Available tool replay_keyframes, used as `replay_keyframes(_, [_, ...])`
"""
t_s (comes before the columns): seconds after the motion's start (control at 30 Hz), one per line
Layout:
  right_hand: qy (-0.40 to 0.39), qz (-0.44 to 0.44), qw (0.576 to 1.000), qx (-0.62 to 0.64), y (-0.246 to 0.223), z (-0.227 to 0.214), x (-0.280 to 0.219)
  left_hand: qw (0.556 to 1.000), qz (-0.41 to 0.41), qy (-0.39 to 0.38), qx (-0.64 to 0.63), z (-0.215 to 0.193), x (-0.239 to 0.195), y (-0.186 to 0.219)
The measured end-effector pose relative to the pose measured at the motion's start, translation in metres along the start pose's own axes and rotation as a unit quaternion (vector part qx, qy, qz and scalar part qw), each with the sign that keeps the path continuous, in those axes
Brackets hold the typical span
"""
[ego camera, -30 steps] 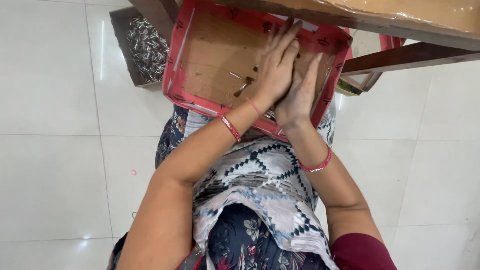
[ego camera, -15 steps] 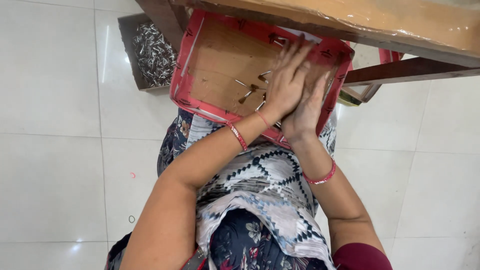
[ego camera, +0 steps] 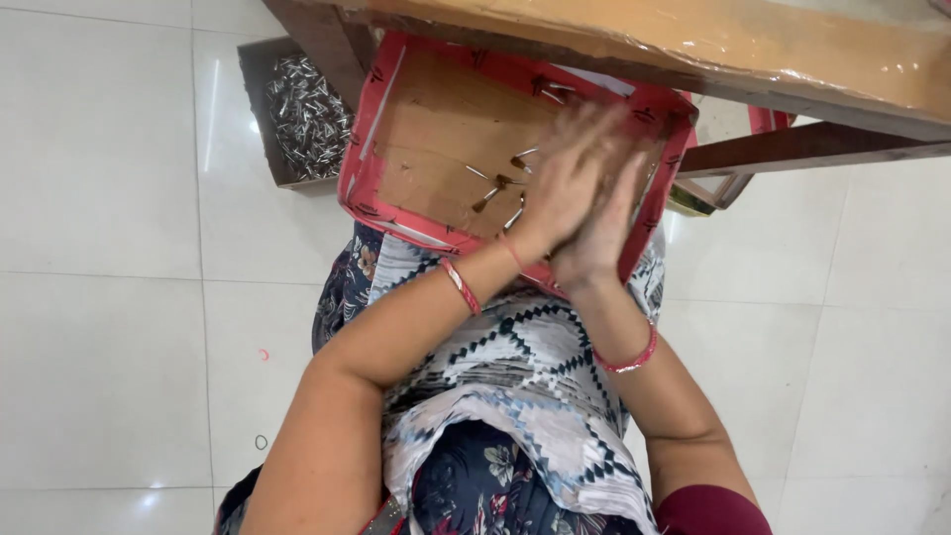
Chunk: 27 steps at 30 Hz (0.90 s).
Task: The person assembles cosmetic brushes at a workbench. They press bristle bundles into metal ferrules against a perforated disc, gather and align the ferrules, secure bundles with rubber bands, and place finished brushes onto a red tray on their lap.
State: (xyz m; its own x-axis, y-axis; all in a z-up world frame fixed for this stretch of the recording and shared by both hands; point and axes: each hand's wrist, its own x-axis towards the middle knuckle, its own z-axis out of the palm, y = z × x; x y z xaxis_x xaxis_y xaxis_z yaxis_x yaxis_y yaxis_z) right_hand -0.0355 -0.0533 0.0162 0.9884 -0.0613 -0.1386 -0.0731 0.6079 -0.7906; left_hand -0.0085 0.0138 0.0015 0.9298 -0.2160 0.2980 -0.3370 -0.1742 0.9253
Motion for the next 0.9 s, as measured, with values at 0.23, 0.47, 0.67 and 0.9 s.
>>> replay_keyframes(0.23, [0.0, -0.037, 0.999, 0.019, 0.015, -0.002, -0.001, 0.994, -0.018, 0.014, -0.103, -0.02, -0.008, 0.012])
replay_keyframes(0.47, [0.118, -0.043, 0.991, -0.035, 0.01, 0.044, -0.036, 0.966, 0.032, 0.012, -0.258, -0.062, -0.022, 0.044])
replay_keyframes(0.67, [0.068, -0.052, 0.995, 0.042, 0.008, 0.051, -0.051, 0.946, 0.066, -0.016, -0.316, -0.07, -0.026, 0.057])
replay_keyframes(0.9, [0.039, -0.073, 0.996, 0.033, 0.003, 0.053, -0.058, 0.964, 0.058, -0.019, -0.257, -0.074, -0.031, 0.064])
